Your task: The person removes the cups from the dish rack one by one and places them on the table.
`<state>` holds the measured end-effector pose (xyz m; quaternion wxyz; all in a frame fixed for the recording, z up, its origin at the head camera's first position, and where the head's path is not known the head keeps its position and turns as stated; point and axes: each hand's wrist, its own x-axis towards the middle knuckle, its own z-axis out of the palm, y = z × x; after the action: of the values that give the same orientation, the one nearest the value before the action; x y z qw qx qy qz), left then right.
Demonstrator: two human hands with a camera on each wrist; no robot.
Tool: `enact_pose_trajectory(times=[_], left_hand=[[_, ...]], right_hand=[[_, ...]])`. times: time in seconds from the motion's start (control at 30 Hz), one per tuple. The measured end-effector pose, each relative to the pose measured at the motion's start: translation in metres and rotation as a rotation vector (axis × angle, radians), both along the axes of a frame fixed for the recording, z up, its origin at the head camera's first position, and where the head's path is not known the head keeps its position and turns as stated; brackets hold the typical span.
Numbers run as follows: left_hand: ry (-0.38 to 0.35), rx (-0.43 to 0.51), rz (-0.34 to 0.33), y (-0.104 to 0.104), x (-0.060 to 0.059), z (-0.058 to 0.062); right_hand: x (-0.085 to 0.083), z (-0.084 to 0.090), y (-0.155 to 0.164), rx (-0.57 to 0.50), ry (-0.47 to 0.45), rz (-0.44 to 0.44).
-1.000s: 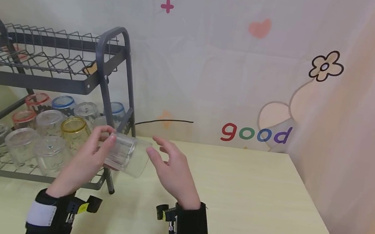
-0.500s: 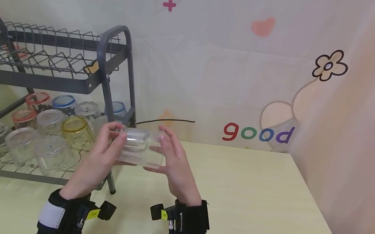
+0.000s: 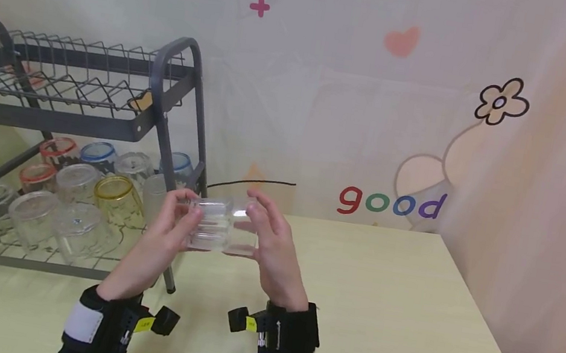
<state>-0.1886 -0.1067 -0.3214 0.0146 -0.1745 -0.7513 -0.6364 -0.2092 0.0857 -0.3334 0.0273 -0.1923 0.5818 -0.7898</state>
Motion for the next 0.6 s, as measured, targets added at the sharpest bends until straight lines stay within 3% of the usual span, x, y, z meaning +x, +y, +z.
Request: enact_pose_trajectory(times=[0.33,0.6], left_hand=[[-0.008,-0.108,0.017,-0.0054,-0.0031,-0.0024],[0.028,-0.303,0.048,-0.0085,-0.0033,-0.0062]], right_hand=[[-0.0013,-0.0018,0.0003,0.040,-0.008,-0.067],[-0.0021,-0.0030,0.0022,0.112,0.001,-0.187]])
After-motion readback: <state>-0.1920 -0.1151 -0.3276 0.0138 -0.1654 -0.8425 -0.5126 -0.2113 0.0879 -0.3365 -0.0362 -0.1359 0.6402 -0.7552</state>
